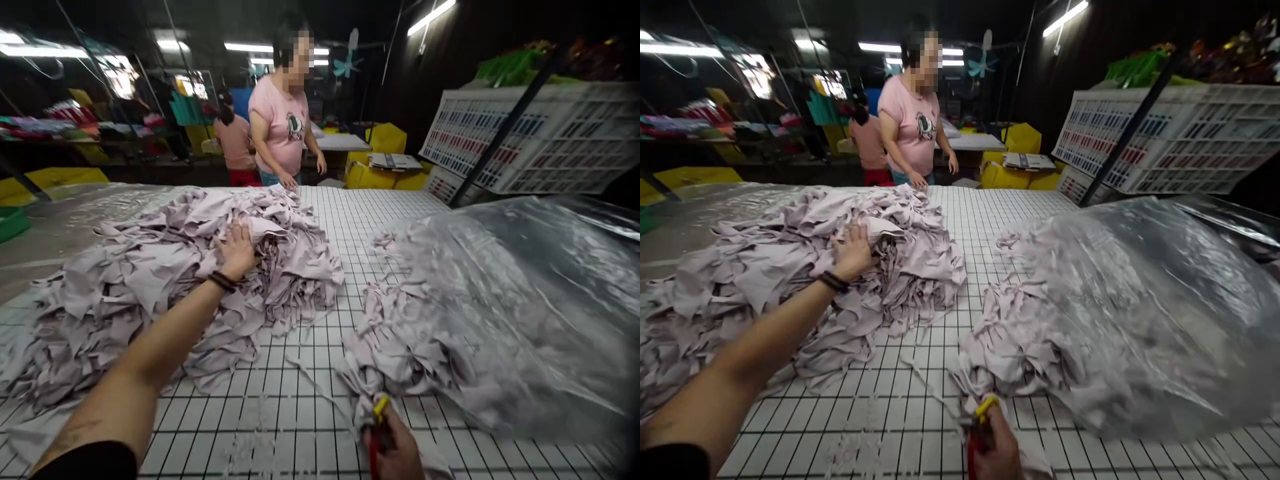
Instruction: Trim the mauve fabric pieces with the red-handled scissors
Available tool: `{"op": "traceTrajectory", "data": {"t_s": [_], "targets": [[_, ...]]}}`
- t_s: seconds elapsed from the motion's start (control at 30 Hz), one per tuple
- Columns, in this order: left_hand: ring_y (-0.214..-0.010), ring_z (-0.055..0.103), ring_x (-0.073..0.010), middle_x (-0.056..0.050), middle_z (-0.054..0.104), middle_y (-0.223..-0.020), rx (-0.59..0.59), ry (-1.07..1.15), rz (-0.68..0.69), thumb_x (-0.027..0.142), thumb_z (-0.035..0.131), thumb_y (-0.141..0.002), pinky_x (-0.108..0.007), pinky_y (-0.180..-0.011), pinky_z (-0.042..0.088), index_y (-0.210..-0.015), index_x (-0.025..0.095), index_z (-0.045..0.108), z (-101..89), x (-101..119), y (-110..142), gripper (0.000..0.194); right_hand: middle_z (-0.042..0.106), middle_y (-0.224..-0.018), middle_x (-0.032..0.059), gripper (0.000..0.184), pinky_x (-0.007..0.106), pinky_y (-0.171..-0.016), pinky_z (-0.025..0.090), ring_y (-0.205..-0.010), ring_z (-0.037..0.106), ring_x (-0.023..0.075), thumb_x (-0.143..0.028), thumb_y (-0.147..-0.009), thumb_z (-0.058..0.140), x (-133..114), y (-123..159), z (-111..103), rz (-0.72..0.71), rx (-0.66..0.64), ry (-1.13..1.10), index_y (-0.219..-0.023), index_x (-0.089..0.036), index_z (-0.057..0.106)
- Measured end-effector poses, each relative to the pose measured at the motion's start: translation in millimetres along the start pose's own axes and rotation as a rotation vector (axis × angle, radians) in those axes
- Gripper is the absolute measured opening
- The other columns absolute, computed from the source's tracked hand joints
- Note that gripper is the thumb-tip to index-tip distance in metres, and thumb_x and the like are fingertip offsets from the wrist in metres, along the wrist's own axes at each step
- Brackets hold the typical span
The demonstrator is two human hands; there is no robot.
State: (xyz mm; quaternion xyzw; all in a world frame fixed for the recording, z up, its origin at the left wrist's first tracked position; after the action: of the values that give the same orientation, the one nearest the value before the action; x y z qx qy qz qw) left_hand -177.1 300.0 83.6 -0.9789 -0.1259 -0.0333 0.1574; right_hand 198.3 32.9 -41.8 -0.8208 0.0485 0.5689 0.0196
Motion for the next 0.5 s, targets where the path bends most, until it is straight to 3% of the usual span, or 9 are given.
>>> {"op": "traceTrajectory", "data": {"t_s": [0.07, 0.13, 0.2, 0.27, 0.37, 0.5], "targets": [[-0.14, -0.005, -0.043, -0.019, 0.002, -0.156, 0.009, 0.077, 0.051, 0.041, 0.06, -0.077, -0.065, -0.108, 0.002, -0.149, 0.011, 0.001, -7.0, 14.7, 56.7, 0.098, 0.068, -0.089, 0.0062, 0.044, 0.027, -0.073, 0.054, -0.084, 0.066, 0.0224, -0.041, -0.071, 0.067, 4.2, -1.6, -14.1, 0.107, 0.021, -0.136, -0.108, -0.018, 0.058], [-0.14, 0.014, -0.0355, -0.014, 0.022, -0.152, -0.084, 0.261, 0.256, 0.038, 0.053, -0.083, -0.055, -0.111, 0.017, -0.148, 0.02, 0.014, -10.7, 36.5, 120.0, 0.078, 0.068, -0.088, 0.0052, 0.043, 0.026, -0.072, 0.053, -0.08, 0.066, 0.0204, -0.035, -0.066, 0.072, 3.4, -6.8, -32.3, 0.158, 0.013, -0.232, -0.103, -0.019, 0.058], [-0.123, 0.044, -0.0301, -0.011, 0.05, -0.132, -0.321, 0.483, 0.5, 0.036, 0.051, -0.084, -0.047, -0.102, 0.036, -0.135, 0.023, 0.042, -7.7, 63.3, 181.8, 0.053, 0.068, -0.089, 0.0046, 0.034, 0.026, -0.07, 0.052, -0.075, 0.064, 0.0182, -0.028, -0.061, 0.076, -2.8, -13.0, -51.5, 0.124, -0.013, -0.316, -0.087, -0.02, 0.057], [-0.102, 0.056, -0.0251, -0.009, 0.061, -0.108, -0.526, 0.619, 0.6, 0.04, 0.056, -0.081, -0.038, -0.089, 0.046, -0.111, 0.022, 0.06, -0.5, 89.5, 232.4, 0.035, 0.067, -0.091, 0.0047, 0.034, 0.026, -0.067, 0.052, -0.073, 0.063, 0.0175, -0.026, -0.059, 0.078, -10.8, -17.8, -69.6, 0.11, 0.008, -0.356, -0.081, -0.02, 0.053], [-0.092, 0.056, -0.0245, -0.007, 0.062, -0.095, -0.624, 0.647, 0.661, 0.048, 0.066, -0.071, -0.035, -0.081, 0.046, -0.094, 0.022, 0.063, 10.9, 124.4, 279.9, 0.035, 0.065, -0.09, 0.004, 0.035, 0.026, -0.068, 0.051, -0.076, 0.062, 0.0174, -0.025, -0.06, 0.078, -22.8, -21.3, -90.0, 0.08, 0.051, -0.395, -0.079, -0.021, 0.05], [-0.094, 0.054, -0.0281, -0.008, 0.062, -0.1, -0.6, 0.569, 0.67, 0.052, 0.072, -0.065, -0.038, -0.08, 0.042, -0.098, 0.022, 0.06, 21.9, 154.3, 303.0, 0.046, 0.061, -0.09, 0.0028, 0.03, 0.025, -0.071, 0.049, -0.082, 0.06, 0.0169, -0.024, -0.064, 0.075, -36.9, -23.5, -107.9, -0.018, 0.05, -0.452, -0.077, -0.021, 0.048]]}}
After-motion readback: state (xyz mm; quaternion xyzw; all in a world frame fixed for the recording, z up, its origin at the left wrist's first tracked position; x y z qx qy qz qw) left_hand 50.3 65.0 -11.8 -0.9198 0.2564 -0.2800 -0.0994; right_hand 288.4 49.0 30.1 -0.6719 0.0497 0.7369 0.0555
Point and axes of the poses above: each hand's wrist, its own y-axis away from the middle knuckle, its own z-axis out of the palm, x = y × z, the point moved 2 cm from there along -y, towards the middle knuckle
